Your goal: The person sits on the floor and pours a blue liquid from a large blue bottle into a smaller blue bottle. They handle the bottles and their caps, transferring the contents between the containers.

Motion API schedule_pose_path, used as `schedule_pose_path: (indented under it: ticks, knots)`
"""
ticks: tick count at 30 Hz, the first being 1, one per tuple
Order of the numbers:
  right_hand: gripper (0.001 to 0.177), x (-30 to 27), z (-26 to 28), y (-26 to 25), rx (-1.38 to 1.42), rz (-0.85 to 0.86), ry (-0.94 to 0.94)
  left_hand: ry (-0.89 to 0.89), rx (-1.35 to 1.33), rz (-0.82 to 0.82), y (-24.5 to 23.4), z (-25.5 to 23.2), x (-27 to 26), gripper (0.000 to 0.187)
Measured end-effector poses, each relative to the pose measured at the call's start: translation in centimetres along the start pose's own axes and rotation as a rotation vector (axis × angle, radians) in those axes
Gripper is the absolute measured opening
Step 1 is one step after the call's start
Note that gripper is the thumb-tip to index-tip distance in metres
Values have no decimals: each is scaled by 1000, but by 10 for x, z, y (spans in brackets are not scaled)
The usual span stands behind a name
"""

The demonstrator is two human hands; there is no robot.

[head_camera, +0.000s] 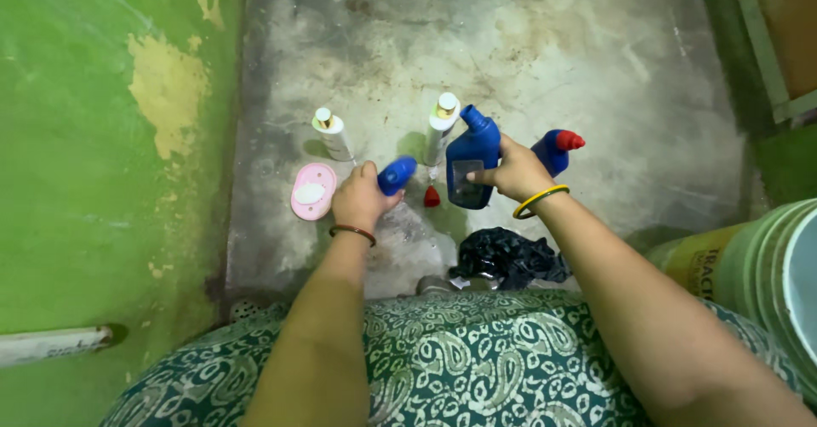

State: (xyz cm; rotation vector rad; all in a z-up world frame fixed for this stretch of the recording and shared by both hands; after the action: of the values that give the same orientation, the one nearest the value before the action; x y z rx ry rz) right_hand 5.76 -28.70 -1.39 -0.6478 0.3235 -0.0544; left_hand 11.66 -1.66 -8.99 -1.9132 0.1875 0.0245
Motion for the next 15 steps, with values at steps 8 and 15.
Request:
schedule_pose_path:
  ticks: [8, 15]
  knots:
    - [64, -5, 8, 2, 46, 5, -38, -254, -62, -25, 5, 7, 14, 61]
    - [67, -9, 19, -4, 27, -21, -31, -359, -169, 105, 21, 19, 18, 58]
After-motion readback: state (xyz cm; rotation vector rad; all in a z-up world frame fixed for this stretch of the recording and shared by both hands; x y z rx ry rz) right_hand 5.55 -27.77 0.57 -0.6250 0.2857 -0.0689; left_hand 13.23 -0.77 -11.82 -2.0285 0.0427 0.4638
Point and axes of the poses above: each hand's wrist, its own x-axis towards the middle knuckle, its own y-axis out of the palm, z = x × y, the point moved 5 cm from there along x, towards the middle knuckle, and after that the axes turned 3 degrees about -y, right-handed, at the moved point
